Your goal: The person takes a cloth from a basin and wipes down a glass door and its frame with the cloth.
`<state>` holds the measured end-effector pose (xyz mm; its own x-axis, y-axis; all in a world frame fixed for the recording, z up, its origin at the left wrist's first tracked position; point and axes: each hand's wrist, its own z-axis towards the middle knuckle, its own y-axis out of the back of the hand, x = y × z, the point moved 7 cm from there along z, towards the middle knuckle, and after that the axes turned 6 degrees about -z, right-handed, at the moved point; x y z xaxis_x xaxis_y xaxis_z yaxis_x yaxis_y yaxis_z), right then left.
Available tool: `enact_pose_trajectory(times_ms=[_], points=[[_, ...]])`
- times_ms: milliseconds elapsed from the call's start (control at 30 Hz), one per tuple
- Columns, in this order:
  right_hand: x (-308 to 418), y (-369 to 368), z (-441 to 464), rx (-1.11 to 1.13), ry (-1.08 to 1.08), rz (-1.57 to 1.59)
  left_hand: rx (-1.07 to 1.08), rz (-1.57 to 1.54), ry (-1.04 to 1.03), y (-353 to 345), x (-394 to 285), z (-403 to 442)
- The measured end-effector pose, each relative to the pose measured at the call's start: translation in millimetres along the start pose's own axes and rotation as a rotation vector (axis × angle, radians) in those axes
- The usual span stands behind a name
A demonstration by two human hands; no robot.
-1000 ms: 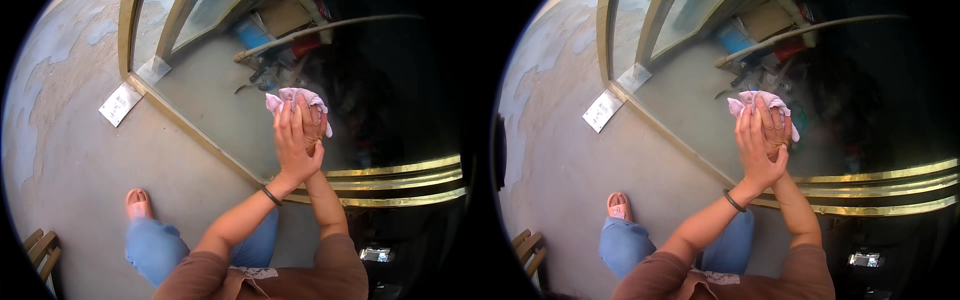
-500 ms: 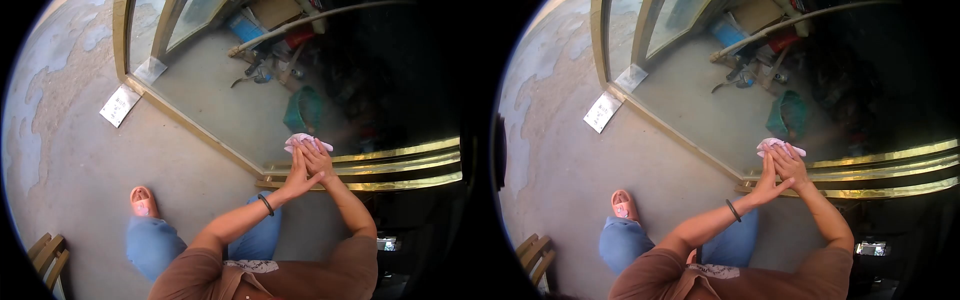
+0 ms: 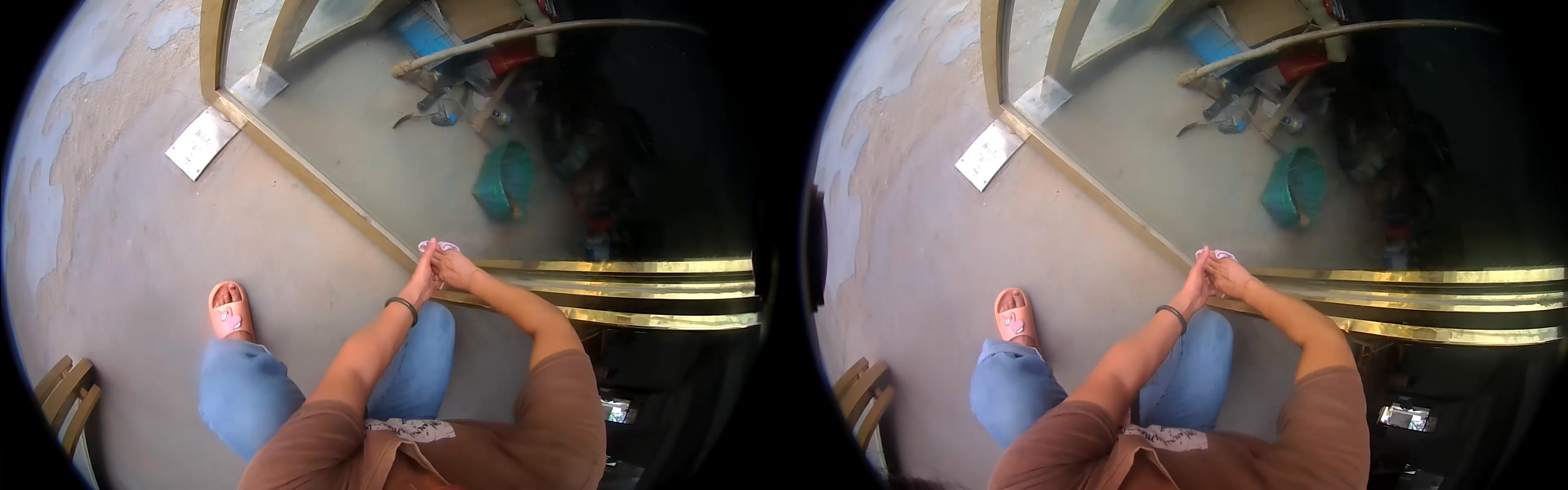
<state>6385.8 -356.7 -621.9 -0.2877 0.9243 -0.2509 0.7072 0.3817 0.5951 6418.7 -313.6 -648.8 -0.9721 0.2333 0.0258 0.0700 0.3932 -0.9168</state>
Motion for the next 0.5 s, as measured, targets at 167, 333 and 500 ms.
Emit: enact_pose_trajectory(times_ms=[167, 333, 500], points=[[-27, 78, 163, -0.201, -0.055, -0.478, -0.238, -0.128, -0.528, 50, -151, -5], [-82, 257, 204, -0.587, -0.341, -0.507, -0.056, 0.011, -1.016, 3, -310, -85], [-87, 285, 207, -0.565, -0.323, -0.648, -0.247, 0.205, -1.057, -1, -323, -89]])
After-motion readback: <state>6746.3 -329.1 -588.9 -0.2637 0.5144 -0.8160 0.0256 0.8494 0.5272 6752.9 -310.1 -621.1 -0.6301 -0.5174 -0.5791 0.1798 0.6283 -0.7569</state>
